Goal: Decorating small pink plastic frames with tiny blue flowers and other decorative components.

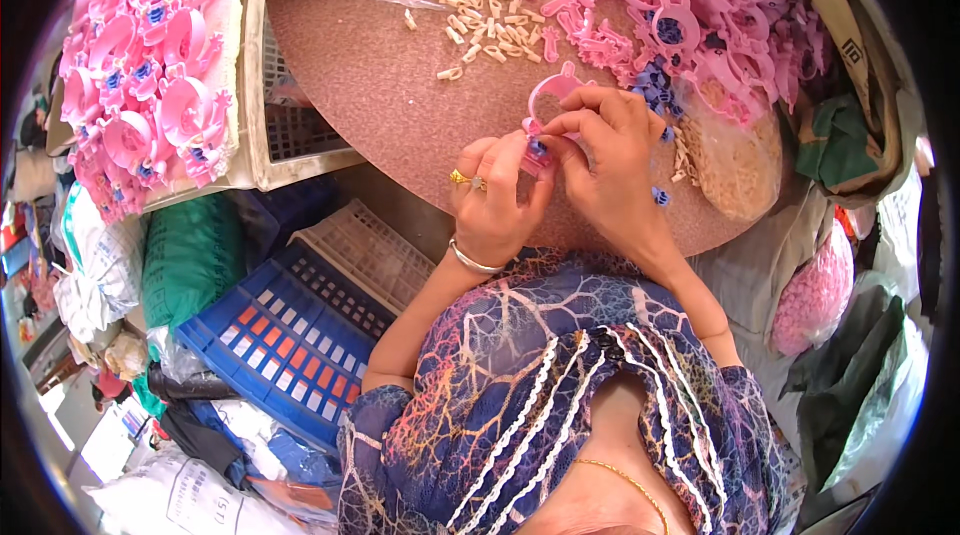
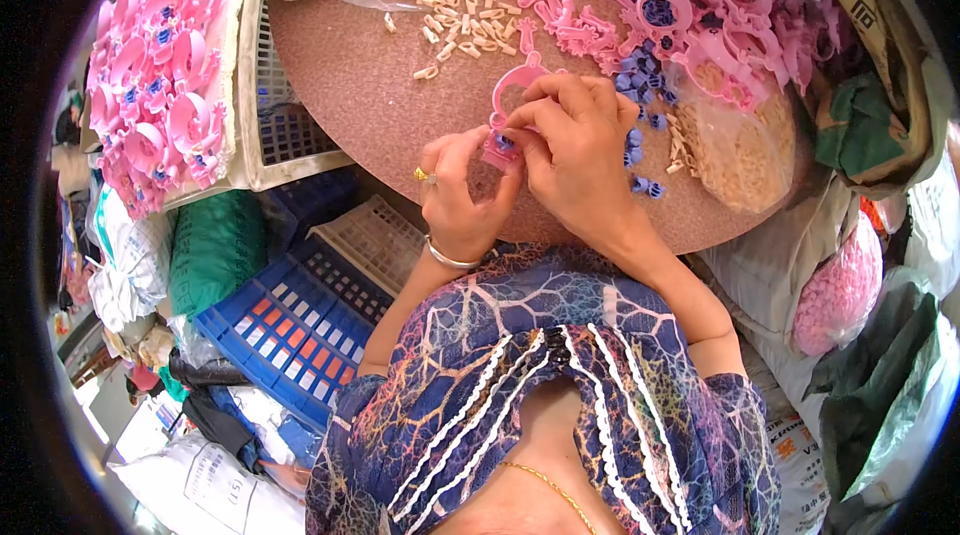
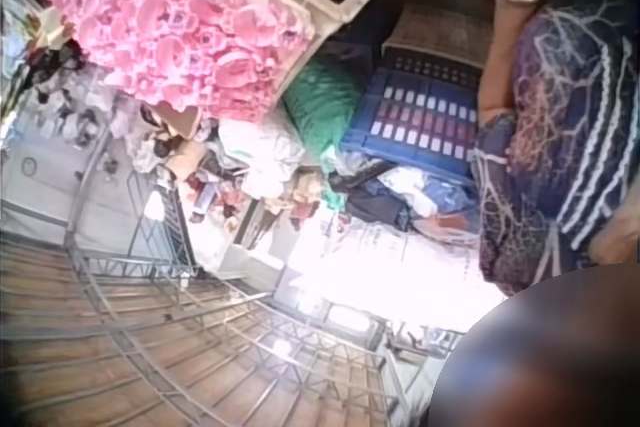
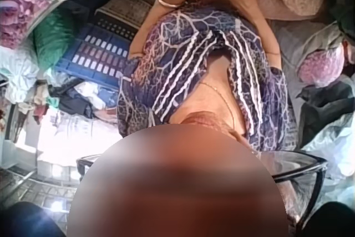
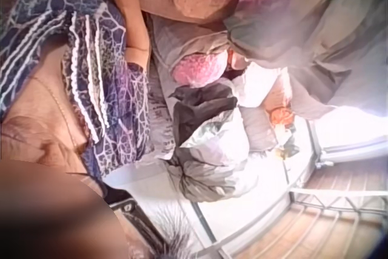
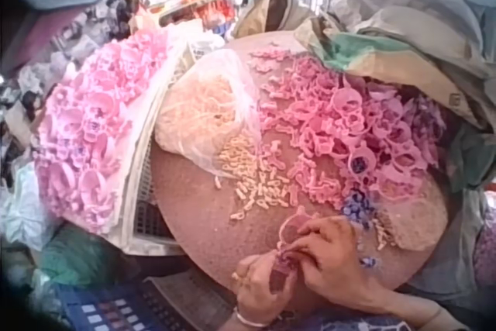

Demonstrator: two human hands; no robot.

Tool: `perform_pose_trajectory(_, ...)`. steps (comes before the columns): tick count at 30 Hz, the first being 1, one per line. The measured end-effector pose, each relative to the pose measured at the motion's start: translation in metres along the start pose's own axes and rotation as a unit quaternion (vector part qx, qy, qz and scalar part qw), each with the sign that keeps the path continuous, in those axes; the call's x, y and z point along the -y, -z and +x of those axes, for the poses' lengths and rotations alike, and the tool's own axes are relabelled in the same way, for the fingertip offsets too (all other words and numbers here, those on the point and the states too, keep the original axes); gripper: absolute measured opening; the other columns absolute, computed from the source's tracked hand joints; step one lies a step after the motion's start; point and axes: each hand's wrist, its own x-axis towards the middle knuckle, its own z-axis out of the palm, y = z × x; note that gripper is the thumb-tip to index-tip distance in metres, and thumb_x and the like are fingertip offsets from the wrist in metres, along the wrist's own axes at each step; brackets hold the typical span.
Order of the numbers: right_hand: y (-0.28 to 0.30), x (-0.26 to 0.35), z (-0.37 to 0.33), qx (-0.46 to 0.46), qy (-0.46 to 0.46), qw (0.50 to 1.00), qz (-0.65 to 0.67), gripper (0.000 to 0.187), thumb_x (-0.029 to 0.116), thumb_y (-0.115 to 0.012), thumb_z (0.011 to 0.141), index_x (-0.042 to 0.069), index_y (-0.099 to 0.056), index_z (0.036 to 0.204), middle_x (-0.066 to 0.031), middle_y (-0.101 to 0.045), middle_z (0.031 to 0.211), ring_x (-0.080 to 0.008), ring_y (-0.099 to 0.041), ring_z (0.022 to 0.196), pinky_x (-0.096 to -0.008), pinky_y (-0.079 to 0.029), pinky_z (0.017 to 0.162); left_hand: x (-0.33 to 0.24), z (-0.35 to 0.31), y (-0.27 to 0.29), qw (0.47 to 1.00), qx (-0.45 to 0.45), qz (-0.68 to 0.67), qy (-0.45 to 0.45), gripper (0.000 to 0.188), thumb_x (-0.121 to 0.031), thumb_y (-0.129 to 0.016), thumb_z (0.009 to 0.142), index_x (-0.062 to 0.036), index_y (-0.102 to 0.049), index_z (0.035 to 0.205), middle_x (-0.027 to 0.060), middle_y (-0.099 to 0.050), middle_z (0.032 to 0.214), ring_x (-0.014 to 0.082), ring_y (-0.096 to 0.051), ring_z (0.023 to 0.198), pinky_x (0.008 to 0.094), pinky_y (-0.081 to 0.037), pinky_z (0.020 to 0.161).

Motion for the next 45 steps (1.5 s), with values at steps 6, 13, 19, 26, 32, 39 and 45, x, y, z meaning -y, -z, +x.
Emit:
perform_pose_trajectory(6, 0.001, 0.0, 0.002, 0.021, 0.011, 1.0, 0.004, 0.016, 0.008, -0.074, 0.076, 0.015, -0.07, 0.09, 0.0017, -0.065, 0.097, -0.0219, -0.056, 0.097, -0.0399, -0.032, 0.087, 0.002, -0.001, 0.0, 1.0, -0.01, 0.009, -0.016, 0.06, -0.001, -0.085, 0.068, -0.0009, -0.054, 0.12, 0.0133, -0.068, 0.107, 0.0315, -0.066, 0.089, 0.0384, -0.052, 0.078)
perform_pose_trajectory(13, 0.002, -0.005, 0.0, 0.034, 0.071, 0.997, 0.015, 0.018, 0.005, -0.072, 0.076, 0.015, -0.07, 0.091, 0.0021, -0.07, 0.09, -0.0198, -0.061, 0.093, -0.0381, -0.035, 0.086, 0.003, -0.003, 0.001, 1.0, -0.007, 0.008, -0.012, 0.059, -0.001, -0.085, 0.069, -0.0006, -0.054, 0.119, 0.0143, -0.068, 0.106, 0.0317, -0.066, 0.087, 0.0379, -0.052, 0.078)
perform_pose_trajectory(19, 0.003, 0.006, -0.001, 0.028, -0.099, 0.986, 0.13, 0.011, 0.007, -0.075, 0.079, 0.012, -0.071, 0.088, -0.0018, -0.07, 0.084, -0.0196, -0.064, 0.081, -0.036, -0.038, 0.082, 0.006, -0.005, -0.004, 0.999, -0.024, 0.013, -0.026, 0.06, -0.002, -0.086, 0.069, 0.0003, -0.054, 0.119, 0.0134, -0.068, 0.104, 0.0313, -0.065, 0.087, 0.0381, -0.051, 0.076)
perform_pose_trajectory(26, 0.0, 0.005, -0.006, 0.034, -0.111, 0.983, 0.143, 0.01, 0.008, -0.073, 0.08, 0.011, -0.07, 0.088, -0.003, -0.069, 0.083, -0.0211, -0.063, 0.081, -0.0361, -0.038, 0.081, 0.007, -0.005, -0.006, 0.999, -0.031, 0.025, -0.022, 0.059, -0.006, -0.089, 0.067, -0.0004, -0.057, 0.116, 0.013, -0.068, 0.101, 0.0299, -0.065, 0.086, 0.0377, -0.052, 0.074)
perform_pose_trajectory(32, 0.006, -0.018, -0.001, -0.054, -0.053, 0.997, -0.013, 0.018, 0.003, -0.07, 0.079, 0.013, -0.07, 0.094, -0.0013, -0.068, 0.091, -0.0211, -0.061, 0.088, -0.0368, -0.037, 0.082, 0.002, -0.009, -0.001, 0.991, -0.057, -0.029, 0.12, 0.052, -0.009, -0.089, 0.071, -0.0001, -0.058, 0.112, 0.0135, -0.067, 0.1, 0.0274, -0.066, 0.084, 0.0354, -0.053, 0.076)
perform_pose_trajectory(39, -0.008, -0.015, 0.004, -0.038, 0.02, 0.999, -0.005, 0.024, 0.002, -0.068, 0.078, 0.012, -0.071, 0.1, -0.0044, -0.067, 0.097, -0.0241, -0.061, 0.092, -0.0386, -0.039, 0.084, 0.009, 0.004, 0.022, 0.911, -0.215, -0.213, 0.279, 0.047, 0.003, -0.072, 0.087, -0.0003, -0.041, 0.123, 0.0146, -0.064, 0.109, 0.017, -0.064, 0.093, 0.0276, -0.054, 0.084)
perform_pose_trajectory(45, -0.057, 0.003, 0.03, -0.009, 0.09, 0.996, 0.026, 0.024, 0.009, -0.068, 0.078, 0.01, -0.07, 0.103, -0.0064, -0.066, 0.101, -0.0259, -0.06, 0.097, -0.0396, -0.042, 0.087, 0.033, 0.006, 0.034, 0.904, -0.227, -0.223, 0.286, 0.05, 0.002, -0.074, 0.086, -0.0016, -0.041, 0.123, 0.0133, -0.063, 0.11, 0.0169, -0.064, 0.095, 0.0279, -0.055, 0.085)
